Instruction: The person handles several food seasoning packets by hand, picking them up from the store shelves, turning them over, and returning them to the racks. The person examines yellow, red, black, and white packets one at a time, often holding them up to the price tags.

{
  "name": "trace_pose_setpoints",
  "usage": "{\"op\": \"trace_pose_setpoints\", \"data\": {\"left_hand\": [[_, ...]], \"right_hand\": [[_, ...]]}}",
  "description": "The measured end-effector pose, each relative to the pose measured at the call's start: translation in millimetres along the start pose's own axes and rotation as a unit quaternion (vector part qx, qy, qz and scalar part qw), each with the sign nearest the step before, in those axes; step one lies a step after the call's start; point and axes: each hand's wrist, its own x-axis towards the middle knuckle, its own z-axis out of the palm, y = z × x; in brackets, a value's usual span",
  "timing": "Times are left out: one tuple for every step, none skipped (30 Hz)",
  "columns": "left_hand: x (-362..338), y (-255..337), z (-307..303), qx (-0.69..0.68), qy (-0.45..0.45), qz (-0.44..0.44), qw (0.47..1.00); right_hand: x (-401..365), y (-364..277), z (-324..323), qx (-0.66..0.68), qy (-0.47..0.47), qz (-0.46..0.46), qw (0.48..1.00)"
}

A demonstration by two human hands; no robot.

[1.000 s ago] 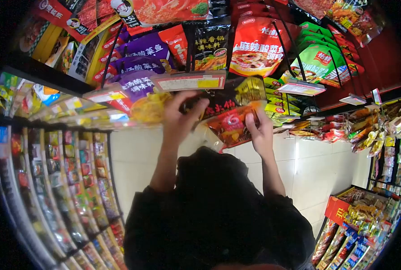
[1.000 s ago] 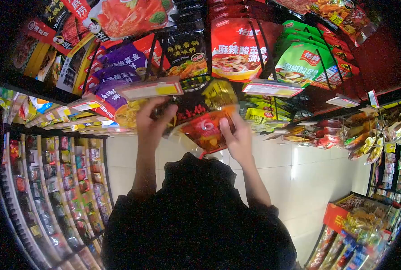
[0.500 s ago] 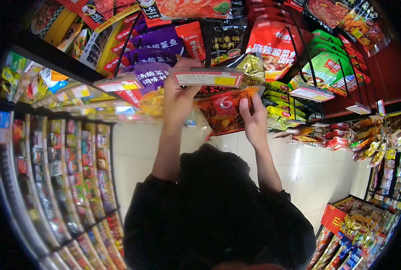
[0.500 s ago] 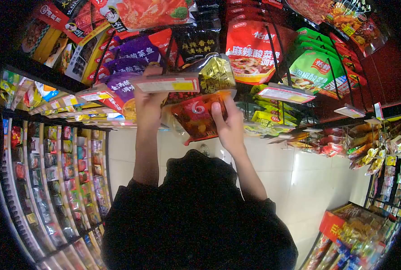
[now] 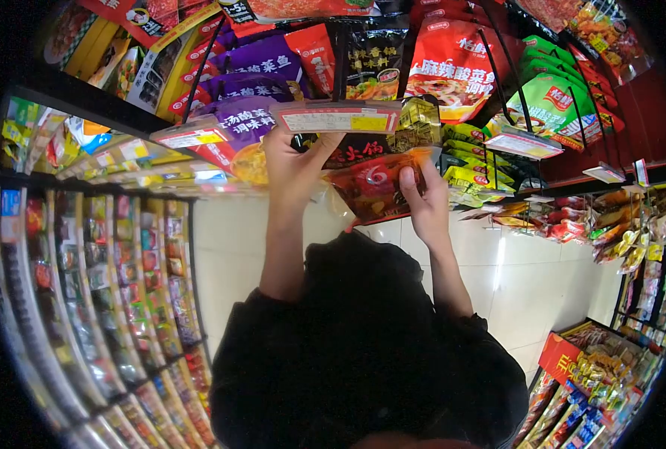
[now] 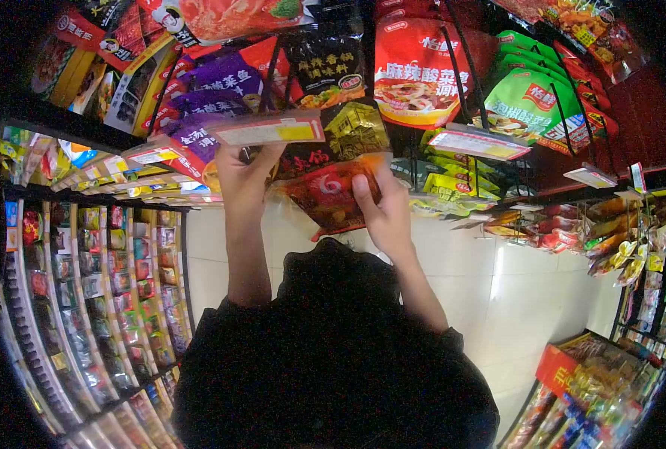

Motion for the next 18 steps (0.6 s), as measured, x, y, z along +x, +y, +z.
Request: {"op": "trace_pose_setpoints", "data": {"left_hand": [[-1,-1,-1,-0.001,-0.001,-0.006,1.0],[-1,-1,-2,0.001,-0.003,0.005,1.0],[1,0,-2,0.003,-0.005,0.018,1.0],[2,1,-1,0.004,-0.007,0.032,0.999],[4,3,0,0.0,-0.007,0.037,0.999],[6,5,0,-0.003,-0.008,0.042,0.999],[7,6,1,-0.007,-0.008,0.048,0.999],[9,5,1,-0.007,-0.007,0.057,0.998],[12,3,1,-0.007,-0.006,0.066,0.998],[15,2,1,-0.007,-0.005,0.075,0.997],[16,3,1,0.001,-0.004,0.081,0.997],[16,5,1,0.009,-0.004,0.087,0.996],[17,6,1,0.018,-0.004,0.092,0.996],[18,6,-1,0.017,-0.004,0.083,0.996],[19,5,-5,0.017,-0.003,0.074,0.997],[19,4,-7,0.017,-0.002,0.064,0.998],[21,4,-6,0.011,-0.006,0.064,0.998],[22,4,-6,0.005,-0.011,0.065,0.998]], "right_hand": [[1,1,-2,0.005,-0.007,0.005,1.0],[1,2,-3,0.011,-0.015,0.011,1.0],[2,4,-2,0.027,-0.008,0.006,1.0],[3,6,0,0.044,-0.001,0.001,0.999],[4,7,0,0.06,0.006,-0.005,0.998],[6,5,0,0.055,0.008,-0.003,0.998],[8,2,-1,0.05,0.009,-0.001,0.999],[9,0,-1,0.045,0.01,0.002,0.999],[11,-3,-2,0.026,0.007,0.008,1.0],[14,-5,-3,0.007,0.004,0.015,1.0],[16,-6,-2,-0.011,0.002,0.021,1.0],[16,-4,0,-0.008,0.003,0.011,1.0],[16,-1,4,-0.005,0.006,0.001,1.0],[16,1,7,-0.002,0.008,-0.009,1.0],[16,0,8,-0.001,0.006,-0.017,1.0],[17,-1,9,0.001,0.004,-0.024,1.0],[18,-3,10,0.002,0.002,-0.033,0.999],[19,-4,10,0.002,-0.002,-0.024,1.0]]}}
